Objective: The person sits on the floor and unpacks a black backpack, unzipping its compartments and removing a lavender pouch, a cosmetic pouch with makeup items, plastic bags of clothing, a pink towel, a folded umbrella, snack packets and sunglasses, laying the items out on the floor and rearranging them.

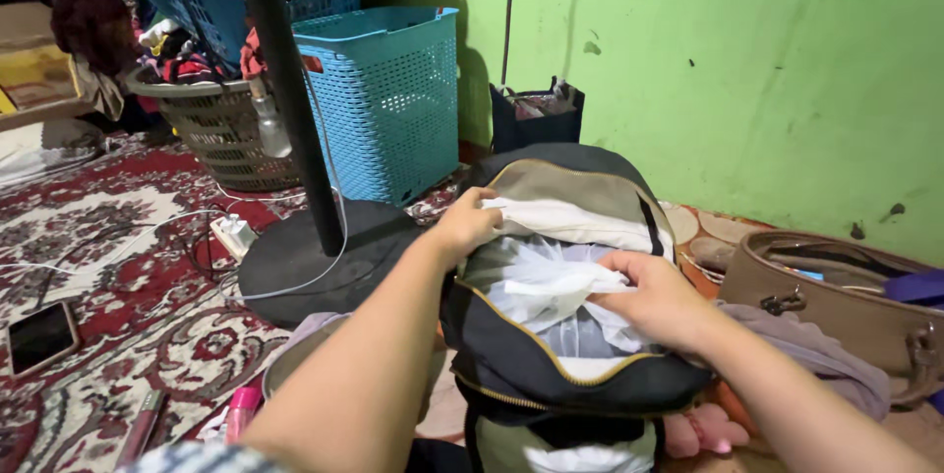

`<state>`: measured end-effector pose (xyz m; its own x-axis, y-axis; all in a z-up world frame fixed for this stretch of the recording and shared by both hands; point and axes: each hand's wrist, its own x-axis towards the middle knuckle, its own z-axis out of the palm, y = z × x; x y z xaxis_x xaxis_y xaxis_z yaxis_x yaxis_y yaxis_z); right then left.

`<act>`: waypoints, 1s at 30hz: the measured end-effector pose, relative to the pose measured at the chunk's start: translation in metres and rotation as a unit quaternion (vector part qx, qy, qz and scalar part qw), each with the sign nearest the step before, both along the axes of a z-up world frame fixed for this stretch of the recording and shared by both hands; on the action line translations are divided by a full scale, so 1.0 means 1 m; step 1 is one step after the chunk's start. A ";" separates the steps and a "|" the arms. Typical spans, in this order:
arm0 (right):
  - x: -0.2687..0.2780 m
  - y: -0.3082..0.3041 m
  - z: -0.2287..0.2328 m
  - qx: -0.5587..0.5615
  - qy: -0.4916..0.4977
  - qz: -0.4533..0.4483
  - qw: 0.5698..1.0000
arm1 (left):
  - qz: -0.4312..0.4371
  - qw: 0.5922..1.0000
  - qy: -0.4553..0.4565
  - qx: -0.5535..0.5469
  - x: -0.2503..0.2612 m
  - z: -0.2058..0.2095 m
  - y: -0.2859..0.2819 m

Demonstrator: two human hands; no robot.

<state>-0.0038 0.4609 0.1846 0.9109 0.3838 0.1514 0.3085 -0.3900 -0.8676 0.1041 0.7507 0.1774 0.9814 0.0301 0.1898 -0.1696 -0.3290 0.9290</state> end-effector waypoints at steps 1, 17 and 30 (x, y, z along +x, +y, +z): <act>-0.003 -0.001 0.001 -0.011 -0.040 -0.010 0.999 | -0.001 1.000 0.002 0.012 -0.009 -0.005 -0.005; -0.004 0.028 0.026 -0.527 -0.071 -0.101 0.841 | 0.226 0.953 0.014 0.203 -0.156 -0.027 -0.046; 0.054 0.014 -0.028 -0.234 -0.262 -0.118 0.929 | 0.208 0.972 -0.008 0.110 -0.189 -0.020 -0.057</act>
<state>0.0499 0.4748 0.1570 0.8262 0.3185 0.4648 0.4988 -0.7969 -0.3407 -0.0849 0.6934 0.1576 0.8901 0.3805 0.2507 0.0073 -0.5620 0.8271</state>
